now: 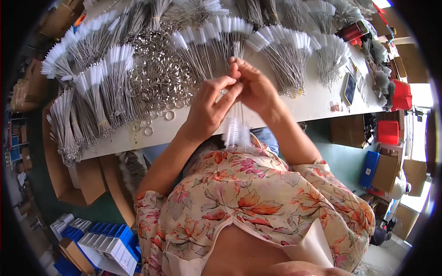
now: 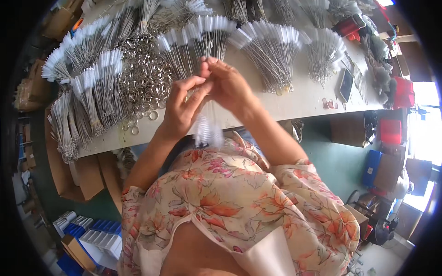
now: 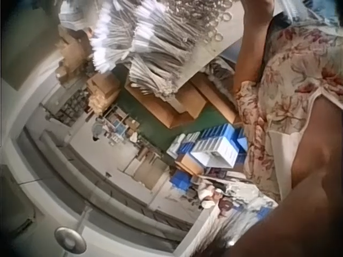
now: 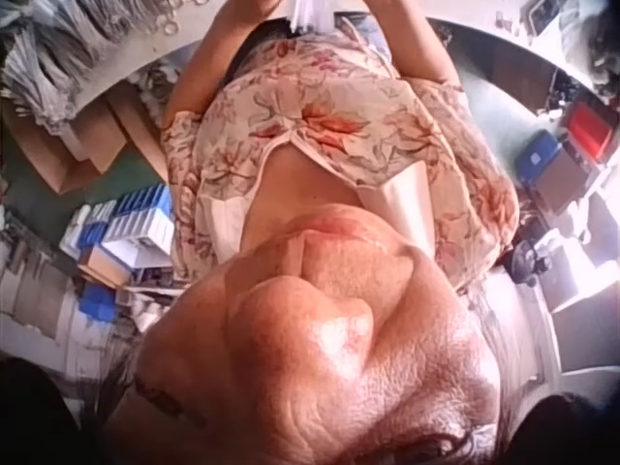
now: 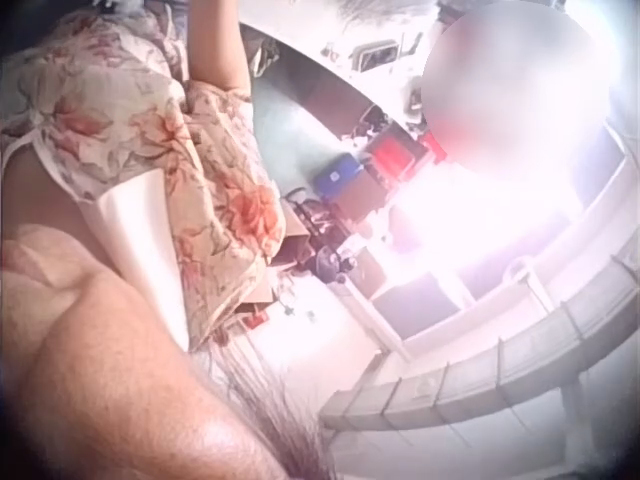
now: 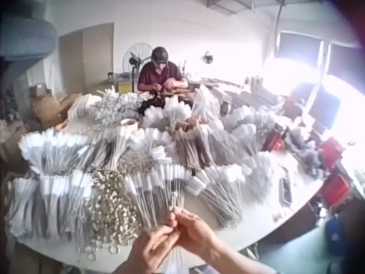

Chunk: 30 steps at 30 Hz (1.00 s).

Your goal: Manually assemble small metal and plastic components on a workbench.

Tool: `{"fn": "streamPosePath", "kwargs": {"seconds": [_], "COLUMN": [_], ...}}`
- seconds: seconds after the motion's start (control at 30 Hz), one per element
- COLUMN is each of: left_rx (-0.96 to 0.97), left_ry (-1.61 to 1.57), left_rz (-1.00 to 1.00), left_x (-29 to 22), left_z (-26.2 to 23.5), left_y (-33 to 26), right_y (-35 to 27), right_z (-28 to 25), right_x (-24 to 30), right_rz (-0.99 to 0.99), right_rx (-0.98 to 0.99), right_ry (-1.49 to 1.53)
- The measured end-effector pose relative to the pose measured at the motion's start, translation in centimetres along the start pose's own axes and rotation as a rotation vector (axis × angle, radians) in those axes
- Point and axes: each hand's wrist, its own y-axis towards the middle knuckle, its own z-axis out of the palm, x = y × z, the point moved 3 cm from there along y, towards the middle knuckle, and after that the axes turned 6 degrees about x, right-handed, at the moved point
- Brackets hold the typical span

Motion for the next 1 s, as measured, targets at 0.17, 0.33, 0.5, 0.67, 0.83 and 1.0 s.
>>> {"fn": "streamPosePath", "kwargs": {"seconds": [0.17,0.33,0.5,0.67,0.83,1.0], "left_rx": [0.097,0.076,-0.015,-0.028,0.046,0.182], "left_ry": [-0.152,-0.278,-0.299,-0.165,0.185,0.381], "left_rz": [-0.186,-0.282,-0.414,-0.248,-0.302,-0.381], "left_x": [-0.1,0.6,0.3,0.2,4.4,8.7], "left_z": [0.4,0.8,0.6,-2.2,-5.2,-5.8], "left_y": [-4.8,-7.1,-7.9,-7.5,-6.0,-5.4], "right_y": [-2.0,-3.7,-3.0,-2.7,-2.1,-3.3], "right_z": [3.5,0.2,0.9,2.6,3.4,-0.4], "right_x": [6.1,2.1,-2.1,-3.1,-0.3,-0.9], "right_rz": [0.287,0.462,0.38,0.87,0.413,-0.106], "right_rx": [0.187,0.464,0.304,0.182,0.298,0.325], "right_ry": [-1.807,-3.059,-1.774,-1.086,-2.019,-2.434]}}
